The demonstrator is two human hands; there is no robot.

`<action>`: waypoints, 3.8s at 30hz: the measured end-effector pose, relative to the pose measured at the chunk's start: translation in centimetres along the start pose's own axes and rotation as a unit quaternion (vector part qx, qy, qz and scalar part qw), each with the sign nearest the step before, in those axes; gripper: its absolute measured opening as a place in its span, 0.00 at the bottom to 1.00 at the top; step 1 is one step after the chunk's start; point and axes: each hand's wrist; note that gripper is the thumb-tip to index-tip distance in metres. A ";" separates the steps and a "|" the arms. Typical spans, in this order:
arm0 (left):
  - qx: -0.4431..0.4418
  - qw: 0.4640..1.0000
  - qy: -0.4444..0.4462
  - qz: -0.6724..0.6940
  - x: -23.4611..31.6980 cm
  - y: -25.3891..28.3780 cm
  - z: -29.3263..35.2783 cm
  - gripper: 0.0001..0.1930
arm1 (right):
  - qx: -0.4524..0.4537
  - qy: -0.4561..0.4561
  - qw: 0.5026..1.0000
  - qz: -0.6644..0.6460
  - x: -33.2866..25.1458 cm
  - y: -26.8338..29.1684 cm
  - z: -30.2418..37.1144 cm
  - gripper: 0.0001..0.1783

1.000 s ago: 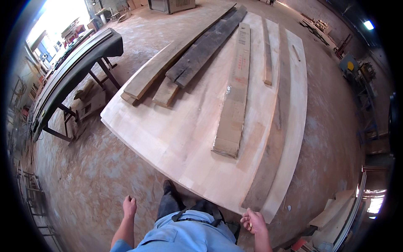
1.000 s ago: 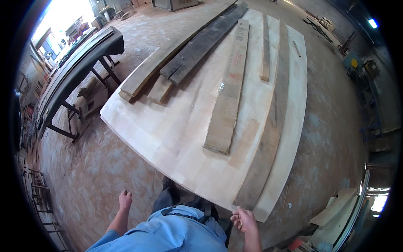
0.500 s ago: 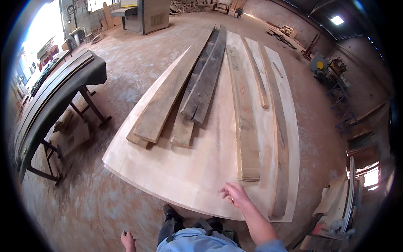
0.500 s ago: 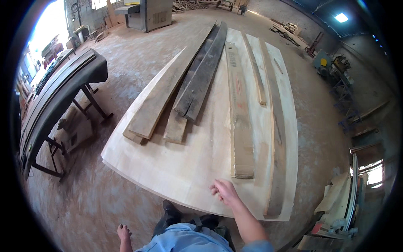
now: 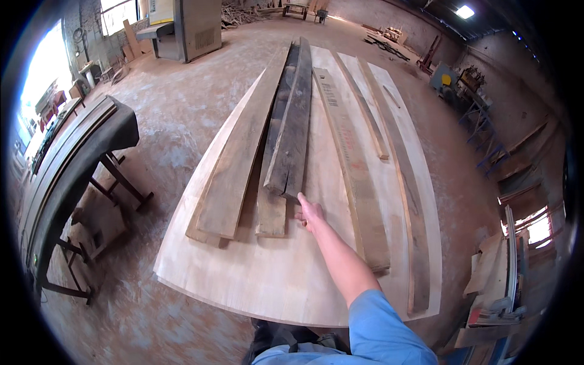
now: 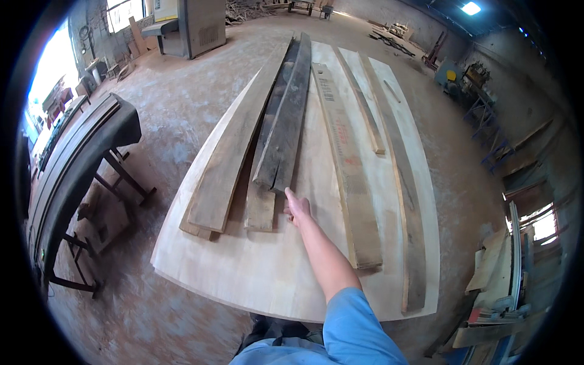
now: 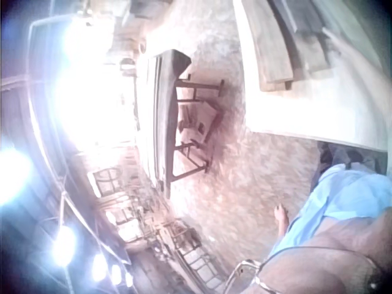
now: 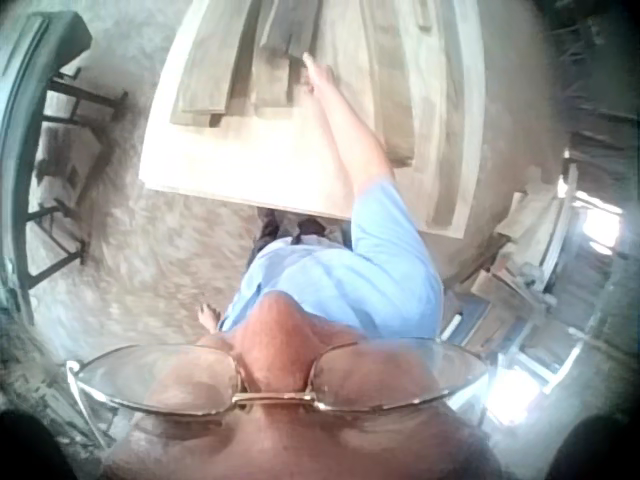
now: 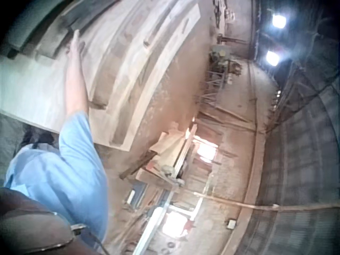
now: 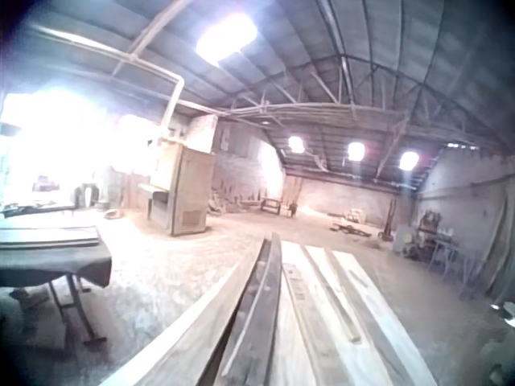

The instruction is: The person measures several wooden planks with a tape measure in a workshop, marks measurements with a pencil, and moves the planks between a workbench and a table saw. The person handles multiple planks one at a time, measuring and marking each before placing them on the saw or back on the bench.

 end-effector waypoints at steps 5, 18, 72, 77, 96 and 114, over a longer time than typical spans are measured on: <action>-0.007 0.995 0.018 -0.094 -3.9 5.4 -2.6 0.09 | -0.022 -0.053 0.989 -0.133 -1.9 -1.5 -3.2 0.31; -0.023 0.956 -0.119 -0.267 2.5 0.1 2.4 0.13 | 0.027 -0.102 0.988 -0.117 -1.7 -2.7 -8.1 0.37; -0.130 0.820 -0.337 -0.445 1.1 6.5 -22.6 0.12 | -0.434 0.145 0.780 -0.427 -3.5 -0.7 42.2 0.38; -0.185 0.643 -0.525 -0.526 0.2 7.3 -25.2 0.09 | -0.418 0.104 0.795 -0.428 -2.1 -0.6 42.4 0.39; -0.222 0.945 -0.172 -0.167 11.5 -1.0 -16.6 0.20 | -0.381 0.058 0.745 -0.544 18.1 0.4 41.5 0.20; -0.855 0.505 -0.117 0.002 25.8 -9.0 22.9 0.37 | -0.452 0.068 0.613 -0.644 31.9 1.5 52.0 0.23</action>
Point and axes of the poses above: each hand's wrist, its own z-axis away from the middle knuckle, its own y-axis out of the back of the hand, x = y × z, and after that the axes turned 12 degrees about z, right-handed
